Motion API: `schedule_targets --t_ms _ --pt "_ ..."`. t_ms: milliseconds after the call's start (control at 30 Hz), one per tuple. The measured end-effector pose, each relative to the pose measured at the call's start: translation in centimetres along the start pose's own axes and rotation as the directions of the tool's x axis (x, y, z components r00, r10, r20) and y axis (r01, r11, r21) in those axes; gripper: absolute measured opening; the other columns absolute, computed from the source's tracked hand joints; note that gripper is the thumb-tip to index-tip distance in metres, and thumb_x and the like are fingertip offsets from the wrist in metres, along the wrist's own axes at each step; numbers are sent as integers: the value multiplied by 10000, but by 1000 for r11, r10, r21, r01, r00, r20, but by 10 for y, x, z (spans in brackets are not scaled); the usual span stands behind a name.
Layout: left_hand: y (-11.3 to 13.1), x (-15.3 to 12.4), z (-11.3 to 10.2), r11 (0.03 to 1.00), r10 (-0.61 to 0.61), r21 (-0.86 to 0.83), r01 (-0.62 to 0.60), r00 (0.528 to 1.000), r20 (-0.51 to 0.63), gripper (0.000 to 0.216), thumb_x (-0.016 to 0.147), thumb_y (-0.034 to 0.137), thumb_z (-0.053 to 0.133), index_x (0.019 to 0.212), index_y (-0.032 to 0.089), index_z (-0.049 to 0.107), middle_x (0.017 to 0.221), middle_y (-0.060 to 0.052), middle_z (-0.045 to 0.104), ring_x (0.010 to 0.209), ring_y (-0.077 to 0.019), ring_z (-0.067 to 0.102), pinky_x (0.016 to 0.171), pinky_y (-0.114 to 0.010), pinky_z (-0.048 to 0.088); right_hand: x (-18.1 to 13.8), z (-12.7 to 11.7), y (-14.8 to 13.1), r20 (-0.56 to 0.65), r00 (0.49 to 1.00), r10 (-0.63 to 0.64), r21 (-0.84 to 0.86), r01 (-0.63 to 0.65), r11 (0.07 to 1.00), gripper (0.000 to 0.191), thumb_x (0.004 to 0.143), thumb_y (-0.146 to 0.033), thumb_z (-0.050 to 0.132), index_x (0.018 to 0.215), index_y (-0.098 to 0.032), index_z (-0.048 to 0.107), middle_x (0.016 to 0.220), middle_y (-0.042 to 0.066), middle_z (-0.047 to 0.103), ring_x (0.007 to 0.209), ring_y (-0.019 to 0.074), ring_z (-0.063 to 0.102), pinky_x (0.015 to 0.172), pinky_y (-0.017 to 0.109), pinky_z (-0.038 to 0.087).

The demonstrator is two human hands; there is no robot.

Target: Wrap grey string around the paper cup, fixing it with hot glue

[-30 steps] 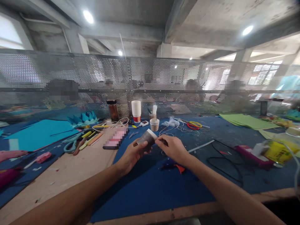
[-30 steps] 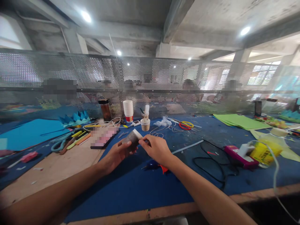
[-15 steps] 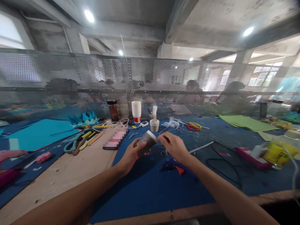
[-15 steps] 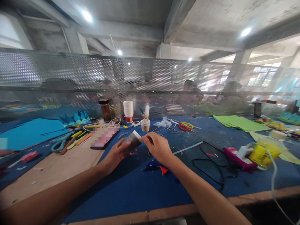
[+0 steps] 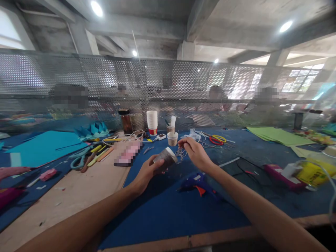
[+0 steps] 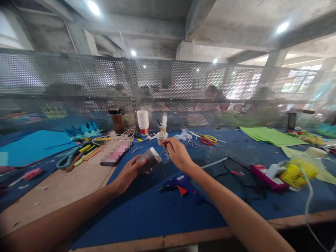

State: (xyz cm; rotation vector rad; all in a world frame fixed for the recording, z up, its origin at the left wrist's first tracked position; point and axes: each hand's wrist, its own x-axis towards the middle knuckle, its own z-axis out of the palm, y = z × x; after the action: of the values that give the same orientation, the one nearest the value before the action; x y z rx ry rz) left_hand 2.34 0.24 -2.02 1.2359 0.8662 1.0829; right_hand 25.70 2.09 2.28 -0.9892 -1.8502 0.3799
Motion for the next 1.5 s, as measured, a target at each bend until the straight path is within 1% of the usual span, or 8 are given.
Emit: schedule_targets --t_ms 167,300,500,767,1000,1133,1300,1500 --pt "0 0 2 1000 -1 26 1 1000 8 519 778 541 801 1111 156 704 993 -94 750 844 -251 718 746 -341 544 9 -5 18 78 996 -43 -264 62 962 421 898 -8 402 1166 -192 669 1261 107 658 1053 199 675 951 370 524" --pt "0 0 2 999 18 29 -19 999 33 477 809 534 780 1105 166 714 1011 -89 748 850 -243 713 745 -334 546 -1 -14 15 146 983 -107 -509 168 844 316 949 -86 514 1147 -230 714 1348 106 629 1238 275 584 1060 454 459" --pt "-1 0 1 999 10 47 -12 999 42 489 832 537 758 1137 158 704 1027 -88 743 859 -235 700 785 -344 541 -16 -25 1 147 989 22 -339 30 940 153 977 -215 599 1081 -214 712 1075 59 720 898 183 666 839 342 513" --pt "-3 -2 1 996 30 78 -34 998 63 514 829 544 761 1163 158 698 1018 -84 744 873 -252 704 804 -358 538 -21 -9 -4 210 975 79 -148 -48 988 281 924 -139 603 1163 -209 732 1053 53 762 912 178 684 844 322 520" --pt "-8 0 -2 991 61 111 -70 994 86 510 840 525 759 1197 165 706 1039 -77 736 883 -249 694 800 -349 533 -24 -1 -2 228 970 84 -88 -66 994 147 890 -119 637 967 -188 742 931 28 755 850 158 676 794 290 499" --pt "-10 1 -2 992 38 115 -48 995 87 539 822 535 771 1203 162 695 1017 -70 745 910 -259 697 852 -368 534 -25 3 4 184 975 126 -106 -108 989 126 932 -152 622 1021 -191 702 918 23 756 844 157 687 779 279 498" --pt "-10 1 -3 991 40 126 -50 996 86 533 845 530 753 1235 175 678 1076 -75 740 928 -260 705 854 -368 540 -25 -15 2 182 975 129 -435 -38 899 151 961 -244 630 1104 -211 666 1075 65 741 932 203 687 836 327 481" --pt "-9 0 -4 991 74 110 -78 996 42 558 836 544 752 1240 171 663 1058 -81 744 899 -248 709 823 -362 553 -52 -65 -11 260 861 438 -688 -153 709 277 992 -452 580 858 -223 659 832 42 738 778 232 667 671 317 369"
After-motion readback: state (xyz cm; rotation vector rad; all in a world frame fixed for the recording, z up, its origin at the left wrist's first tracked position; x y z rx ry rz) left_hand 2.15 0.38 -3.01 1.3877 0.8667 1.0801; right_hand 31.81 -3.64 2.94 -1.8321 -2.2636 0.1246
